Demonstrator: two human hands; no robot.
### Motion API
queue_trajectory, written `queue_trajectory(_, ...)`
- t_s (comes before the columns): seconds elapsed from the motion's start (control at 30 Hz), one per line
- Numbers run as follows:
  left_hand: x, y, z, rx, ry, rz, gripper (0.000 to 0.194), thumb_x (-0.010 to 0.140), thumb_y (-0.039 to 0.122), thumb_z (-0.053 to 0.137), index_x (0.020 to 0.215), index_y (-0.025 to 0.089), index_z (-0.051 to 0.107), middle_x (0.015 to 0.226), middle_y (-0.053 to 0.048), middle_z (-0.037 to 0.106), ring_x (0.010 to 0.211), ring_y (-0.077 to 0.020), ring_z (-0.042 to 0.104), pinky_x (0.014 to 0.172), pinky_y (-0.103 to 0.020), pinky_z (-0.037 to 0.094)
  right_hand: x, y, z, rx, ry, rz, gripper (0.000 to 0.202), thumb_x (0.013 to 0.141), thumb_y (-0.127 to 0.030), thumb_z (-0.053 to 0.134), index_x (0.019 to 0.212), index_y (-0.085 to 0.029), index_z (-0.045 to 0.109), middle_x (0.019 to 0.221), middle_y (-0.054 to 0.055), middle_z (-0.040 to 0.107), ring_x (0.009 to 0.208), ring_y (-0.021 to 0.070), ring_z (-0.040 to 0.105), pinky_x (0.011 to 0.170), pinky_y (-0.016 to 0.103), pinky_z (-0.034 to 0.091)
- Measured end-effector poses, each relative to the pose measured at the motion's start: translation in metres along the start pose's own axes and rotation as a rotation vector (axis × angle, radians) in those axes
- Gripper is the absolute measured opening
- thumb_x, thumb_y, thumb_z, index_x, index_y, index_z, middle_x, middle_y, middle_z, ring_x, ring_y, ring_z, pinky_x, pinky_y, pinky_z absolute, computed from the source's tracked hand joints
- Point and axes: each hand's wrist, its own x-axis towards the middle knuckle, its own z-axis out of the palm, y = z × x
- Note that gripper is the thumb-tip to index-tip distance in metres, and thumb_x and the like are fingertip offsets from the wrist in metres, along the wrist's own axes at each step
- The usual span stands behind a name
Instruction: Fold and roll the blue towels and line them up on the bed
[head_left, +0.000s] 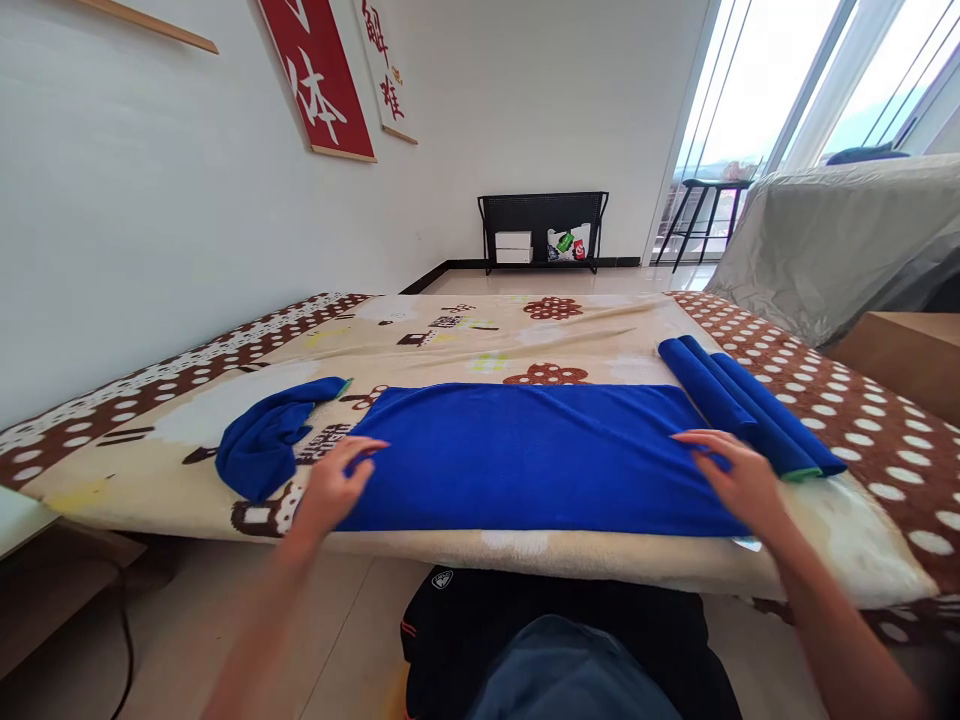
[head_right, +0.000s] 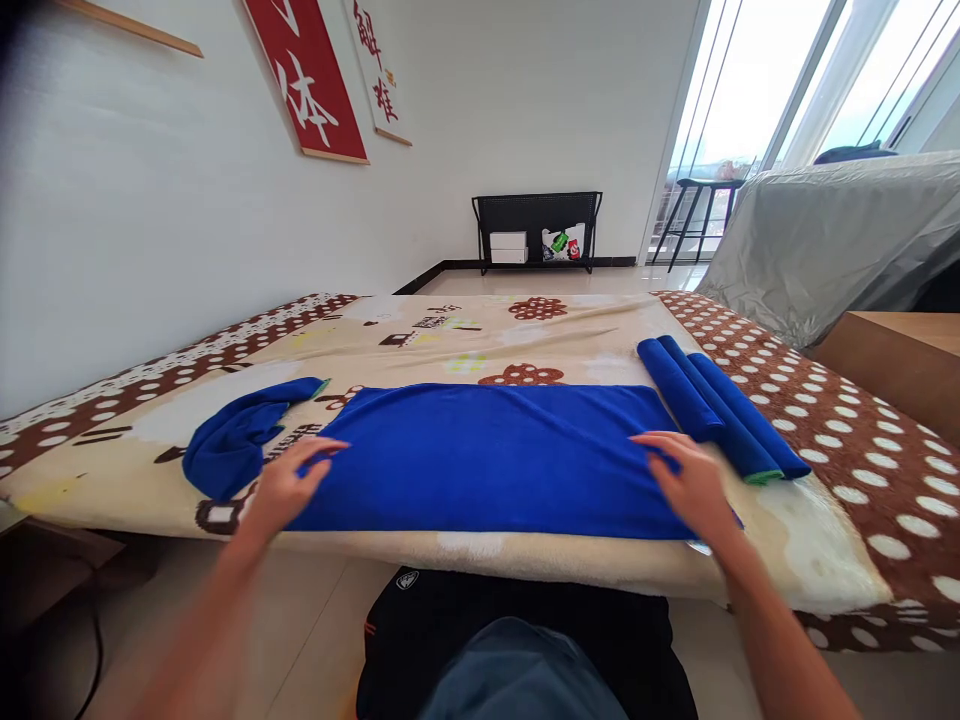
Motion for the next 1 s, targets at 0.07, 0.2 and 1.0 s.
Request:
queue_trajectory(0.07,0.016,0.059,0.048,-0.082,-0.087,0.114,0.044,0.088,0.032,0.043,0.128,0.034,0.062,0.129,-0.002,0.064,0.124,-0.0243,0.057,0.107,-0.039,0.045,0.016,-0.049,0.050,-0.020,-0.144,-0.122,0.043,0.092,-0.040,0.040,0.127,-0.028,0.062,0.127,0.005,0.065,0.121,0.0253,0.058,0.105,0.045,0.044)
queue_trajectory(0.2,0.021,0.143,0.142,-0.124,-0.250,0.322,0.064,0.090,0.020,0.041,0.153,0.026,0.036,0.154,-0.008,0.042,0.143,-0.0222,0.037,0.118,-0.044,0.034,0.023,-0.117,0.135,-0.160,-0.347,-0.239,0.054,0.096,-0.033,0.032,0.148,-0.022,0.042,0.154,0.003,0.039,0.144,0.0211,0.035,0.116,0.045,0.032)
queue_trajectory(1.0,-0.061,-0.041,0.044,0.454,0.173,-0.224,0.056,0.102,0.050,0.024,0.144,0.025,0.049,0.154,-0.007,0.042,0.145,-0.0249,0.032,0.121,-0.048,0.011,-0.049,0.074,0.038,-0.596,-0.094,0.145,0.070,0.095,-0.064,0.020,0.149,-0.025,0.039,0.155,0.000,0.037,0.146,0.0194,0.030,0.122,0.043,0.021)
